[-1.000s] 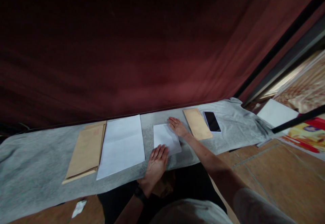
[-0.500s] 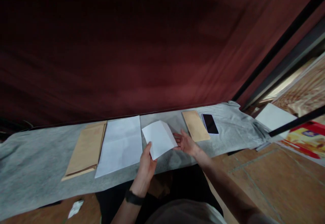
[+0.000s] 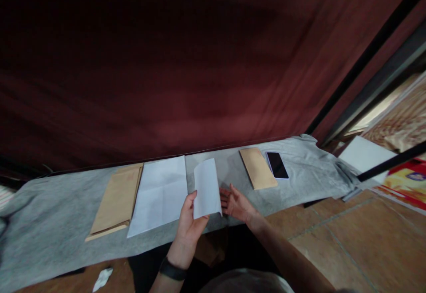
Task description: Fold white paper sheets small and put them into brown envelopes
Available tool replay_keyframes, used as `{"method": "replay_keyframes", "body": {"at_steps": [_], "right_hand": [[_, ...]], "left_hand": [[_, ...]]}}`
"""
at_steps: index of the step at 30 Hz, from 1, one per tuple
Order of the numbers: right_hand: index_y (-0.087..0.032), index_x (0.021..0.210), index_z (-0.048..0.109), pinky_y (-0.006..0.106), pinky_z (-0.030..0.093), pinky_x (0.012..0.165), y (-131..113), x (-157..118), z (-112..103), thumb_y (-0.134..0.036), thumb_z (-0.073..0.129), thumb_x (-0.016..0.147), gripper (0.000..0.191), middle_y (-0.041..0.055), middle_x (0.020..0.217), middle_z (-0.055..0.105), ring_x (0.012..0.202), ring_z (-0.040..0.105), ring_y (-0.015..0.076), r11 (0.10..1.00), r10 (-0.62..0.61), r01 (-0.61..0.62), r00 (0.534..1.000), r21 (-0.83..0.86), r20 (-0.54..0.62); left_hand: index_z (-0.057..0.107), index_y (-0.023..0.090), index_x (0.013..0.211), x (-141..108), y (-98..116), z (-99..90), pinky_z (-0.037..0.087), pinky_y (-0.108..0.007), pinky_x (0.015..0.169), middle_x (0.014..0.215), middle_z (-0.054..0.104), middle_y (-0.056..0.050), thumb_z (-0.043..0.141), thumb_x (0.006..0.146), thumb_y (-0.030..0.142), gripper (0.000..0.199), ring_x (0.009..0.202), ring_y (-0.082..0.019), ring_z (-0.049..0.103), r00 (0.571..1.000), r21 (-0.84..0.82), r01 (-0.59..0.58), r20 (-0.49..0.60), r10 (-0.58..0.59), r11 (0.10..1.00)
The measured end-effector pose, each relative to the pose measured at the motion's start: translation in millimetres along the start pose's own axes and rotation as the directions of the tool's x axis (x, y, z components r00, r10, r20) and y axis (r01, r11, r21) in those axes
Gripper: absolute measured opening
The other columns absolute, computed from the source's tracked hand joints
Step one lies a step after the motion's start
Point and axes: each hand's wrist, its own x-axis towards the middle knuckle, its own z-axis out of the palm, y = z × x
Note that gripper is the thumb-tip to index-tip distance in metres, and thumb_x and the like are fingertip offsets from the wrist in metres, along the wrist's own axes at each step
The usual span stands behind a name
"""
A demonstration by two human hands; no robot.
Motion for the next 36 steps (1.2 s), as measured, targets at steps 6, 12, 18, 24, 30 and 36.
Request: {"method": "replay_keyframes", "body": {"at_steps": [6,12,18,24,30,36], "right_hand": [[-0.017,0.114,0.065,0.046,0.060,0.082,0.5,-0.2,2.4,-0.076,0.054,0.084,0.067,0.0122,0.095,0.077,0.093,0.074,0.0305,0.996,-0.083,0.076,0.974,-0.040,-0.209],[-0.020,0.101,0.068,0.041,0.059,0.076,-25.9,-3.9,-38.2,-0.042,0.081,0.069,0.041,0.0055,0.085,0.077,0.078,0.072,0.0269,0.900,-0.369,0.230,0.854,-0.370,-0.368],[-0.025,0.099,0.065,0.042,0.056,0.087,-40.3,21.7,-61.7,-0.040,0.070,0.073,0.031,0.0035,0.089,0.075,0.093,0.069,0.0279,0.594,-0.609,0.149,0.725,-0.791,-0.321],[-0.024,0.136,0.053,0.048,0.043,0.109,-32.8,31.4,-64.9,-0.031,0.058,0.090,0.047,0.0125,0.122,0.069,0.120,0.062,0.0311,0.286,-0.730,0.007,0.650,-0.958,-0.213],[-0.019,0.150,0.045,0.058,0.031,0.118,-5.2,31.7,-42.7,-0.025,0.045,0.099,0.051,0.0170,0.152,0.048,0.143,0.041,0.0327,-0.135,-0.704,-0.040,0.707,-0.990,0.068],[-0.022,0.150,0.047,0.058,0.023,0.122,19.6,34.3,-29.6,-0.028,0.045,0.103,0.048,0.0119,0.160,0.042,0.148,0.036,0.0307,-0.379,-0.512,0.023,0.827,-0.925,0.231]], "left_hand": [[0.069,0.015,0.095,4.9,-2.3,1.5,0.059,-0.034,0.074,0.087,0.076,-0.006,0.066,0.078,0.028,0.022,0.080,-0.022,0.072,1.000,0.017,0.005,0.010,-0.006,1.000],[0.065,0.018,0.078,29.3,-3.2,-32.8,0.048,-0.027,0.064,0.065,0.065,0.001,0.076,0.069,0.036,0.023,0.064,-0.017,0.062,0.956,0.508,-0.238,-0.025,0.291,0.828],[0.059,0.022,0.072,45.7,-14.4,-38.3,0.037,-0.026,0.060,0.061,0.059,0.002,0.056,0.090,0.029,0.020,0.061,-0.016,0.058,0.841,0.971,-0.235,0.182,0.510,0.040],[0.063,0.020,0.113,49.8,-25.8,-34.9,0.045,-0.031,0.065,0.085,0.075,-0.010,0.047,0.098,0.032,0.024,0.076,-0.025,0.072,0.856,0.959,0.004,0.143,0.497,-0.283],[0.053,0.014,0.132,53.3,-36.1,-39.1,0.049,-0.032,0.067,0.088,0.076,-0.014,0.041,0.102,0.034,0.038,0.080,-0.028,0.075,0.858,0.937,0.055,0.132,0.497,-0.344],[0.052,0.012,0.139,50.9,-35.3,-43.4,0.053,-0.035,0.073,0.086,0.074,-0.014,0.037,0.102,0.027,0.043,0.083,-0.027,0.073,0.814,0.873,-0.010,0.290,0.503,-0.487]]}}
